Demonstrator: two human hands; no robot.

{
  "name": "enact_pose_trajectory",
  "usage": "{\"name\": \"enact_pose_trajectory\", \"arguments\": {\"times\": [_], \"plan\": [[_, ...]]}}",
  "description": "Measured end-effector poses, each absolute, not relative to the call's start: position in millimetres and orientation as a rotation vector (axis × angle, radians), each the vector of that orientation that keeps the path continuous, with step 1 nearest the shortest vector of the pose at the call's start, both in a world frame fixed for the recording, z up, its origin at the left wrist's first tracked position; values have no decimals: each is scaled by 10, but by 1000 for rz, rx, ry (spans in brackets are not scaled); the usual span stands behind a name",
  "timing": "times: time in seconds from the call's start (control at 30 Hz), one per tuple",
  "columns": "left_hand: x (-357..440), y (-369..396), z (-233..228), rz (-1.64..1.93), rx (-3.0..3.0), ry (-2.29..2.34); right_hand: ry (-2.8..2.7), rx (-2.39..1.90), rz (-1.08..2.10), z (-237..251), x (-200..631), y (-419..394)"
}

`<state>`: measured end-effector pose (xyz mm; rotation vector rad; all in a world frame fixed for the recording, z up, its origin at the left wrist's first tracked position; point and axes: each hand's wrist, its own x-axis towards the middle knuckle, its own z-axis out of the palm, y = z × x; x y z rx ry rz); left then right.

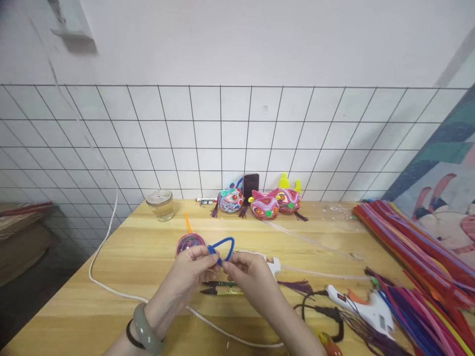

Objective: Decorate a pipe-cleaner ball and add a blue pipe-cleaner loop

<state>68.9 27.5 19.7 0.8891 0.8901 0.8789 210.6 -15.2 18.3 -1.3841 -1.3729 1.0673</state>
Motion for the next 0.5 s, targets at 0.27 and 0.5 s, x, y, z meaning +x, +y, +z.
{"name": "enact_pose_trajectory", "arguments": {"times": [0.27,0.5], "plan": [[695,252,171,857,969,735,-1294,-1404,1125,164,2152,-133],[678,306,155,987,926,797,-1255,-1309,1175,239,2235,-148]]}}
